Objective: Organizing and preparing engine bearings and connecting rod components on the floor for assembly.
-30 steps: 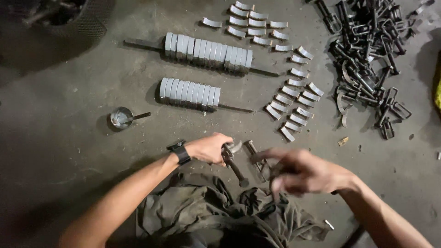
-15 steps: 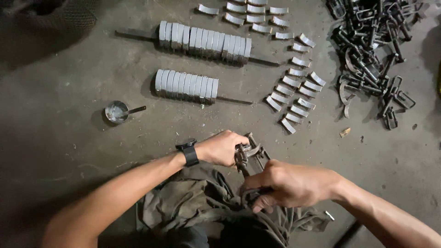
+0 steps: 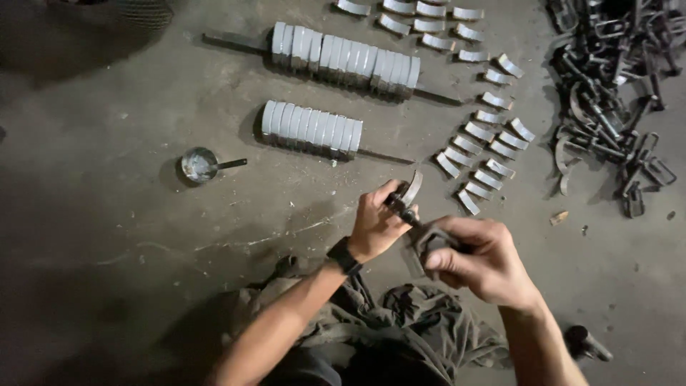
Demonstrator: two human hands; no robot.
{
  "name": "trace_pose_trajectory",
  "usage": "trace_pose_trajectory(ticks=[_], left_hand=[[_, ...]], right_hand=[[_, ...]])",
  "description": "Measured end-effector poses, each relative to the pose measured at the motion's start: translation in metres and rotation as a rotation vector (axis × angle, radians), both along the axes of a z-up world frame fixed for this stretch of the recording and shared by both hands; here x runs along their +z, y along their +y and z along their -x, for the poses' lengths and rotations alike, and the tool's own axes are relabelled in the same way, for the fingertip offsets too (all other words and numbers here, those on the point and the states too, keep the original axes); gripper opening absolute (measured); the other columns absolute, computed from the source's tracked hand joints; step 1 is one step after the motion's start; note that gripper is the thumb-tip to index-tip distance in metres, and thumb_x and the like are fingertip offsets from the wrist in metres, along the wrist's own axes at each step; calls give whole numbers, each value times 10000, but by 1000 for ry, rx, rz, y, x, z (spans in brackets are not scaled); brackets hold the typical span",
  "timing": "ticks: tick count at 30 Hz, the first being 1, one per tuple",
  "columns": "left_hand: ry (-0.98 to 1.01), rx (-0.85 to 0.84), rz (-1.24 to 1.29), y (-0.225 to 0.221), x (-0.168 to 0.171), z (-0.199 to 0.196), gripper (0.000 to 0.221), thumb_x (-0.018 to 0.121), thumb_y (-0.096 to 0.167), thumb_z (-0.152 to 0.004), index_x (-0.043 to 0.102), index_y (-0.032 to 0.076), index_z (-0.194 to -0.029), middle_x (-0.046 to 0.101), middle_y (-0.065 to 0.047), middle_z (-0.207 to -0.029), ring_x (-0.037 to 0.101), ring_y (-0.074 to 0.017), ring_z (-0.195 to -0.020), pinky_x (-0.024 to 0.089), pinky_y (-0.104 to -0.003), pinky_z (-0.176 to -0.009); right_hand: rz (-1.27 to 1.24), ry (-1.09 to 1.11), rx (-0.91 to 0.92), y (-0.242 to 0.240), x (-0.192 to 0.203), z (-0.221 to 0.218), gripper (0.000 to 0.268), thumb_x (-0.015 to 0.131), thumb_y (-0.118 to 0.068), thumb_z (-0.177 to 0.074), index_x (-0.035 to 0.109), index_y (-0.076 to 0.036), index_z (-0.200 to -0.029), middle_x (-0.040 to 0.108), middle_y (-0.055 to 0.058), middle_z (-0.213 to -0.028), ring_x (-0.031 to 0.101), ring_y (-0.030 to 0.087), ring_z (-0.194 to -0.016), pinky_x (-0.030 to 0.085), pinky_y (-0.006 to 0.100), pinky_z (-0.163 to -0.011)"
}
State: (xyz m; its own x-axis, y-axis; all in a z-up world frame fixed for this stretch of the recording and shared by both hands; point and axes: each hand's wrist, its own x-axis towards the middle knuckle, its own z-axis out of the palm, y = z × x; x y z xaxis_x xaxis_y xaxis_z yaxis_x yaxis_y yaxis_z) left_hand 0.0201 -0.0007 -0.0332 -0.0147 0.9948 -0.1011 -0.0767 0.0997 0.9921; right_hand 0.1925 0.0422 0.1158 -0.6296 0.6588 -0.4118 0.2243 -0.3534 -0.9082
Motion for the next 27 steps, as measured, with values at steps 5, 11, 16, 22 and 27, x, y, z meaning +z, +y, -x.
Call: trace_pose_trajectory(ticks=[5, 11, 16, 22, 27], left_hand=[[267, 145, -159, 0, -47, -19, 221, 803, 139, -853, 636, 69, -979, 651, -12, -831, 590, -90, -674, 518, -294, -622], [84, 132, 133, 0, -41, 14, 304, 865, 142, -828, 622, 36, -977, 651, -47, -762, 583, -167, -618, 509, -337, -554], [452, -117, -200, 3, 46, 75, 680, 787, 47, -841, 410, -55, -1398, 641, -264, -1212, 680, -390, -1036, 589, -435, -846], [677, -286, -56, 8, 84, 81, 799, 797, 43, -793, 386, -12, -1476, 595, -267, -1305, 624, -436, -1143, 552, -470, -931], [784, -194, -329, 7, 87, 90, 1004, 860, 117, -695, 323, -36, -1530, 558, -266, -1373, 568, -400, -1235, 496, -490, -1034]], right_hand=[[82, 44, -426, -22, -46, 22, 283, 793, -171, -863, 716, 55, -1014, 670, 51, -675, 513, 72, -488, 349, 235, -397], [92, 75, -397, -13, -70, -36, 284, 803, -222, -885, 725, 29, -992, 671, 60, -682, 540, 87, -494, 376, 236, -408], [-260, -268, -72, 6, -24, -64, 400, 799, -232, -786, 756, -43, -1136, 765, 50, -783, 645, 120, -622, 521, 306, -536], [-1007, -397, 58, -12, -36, 9, 460, 856, -230, -722, 717, 0, -1096, 671, 113, -832, 637, 230, -741, 550, 366, -633], [-1069, -363, -63, -31, -84, 11, 178, 807, -95, -852, 702, -6, -965, 605, 93, -694, 550, 208, -600, 452, 369, -513]])
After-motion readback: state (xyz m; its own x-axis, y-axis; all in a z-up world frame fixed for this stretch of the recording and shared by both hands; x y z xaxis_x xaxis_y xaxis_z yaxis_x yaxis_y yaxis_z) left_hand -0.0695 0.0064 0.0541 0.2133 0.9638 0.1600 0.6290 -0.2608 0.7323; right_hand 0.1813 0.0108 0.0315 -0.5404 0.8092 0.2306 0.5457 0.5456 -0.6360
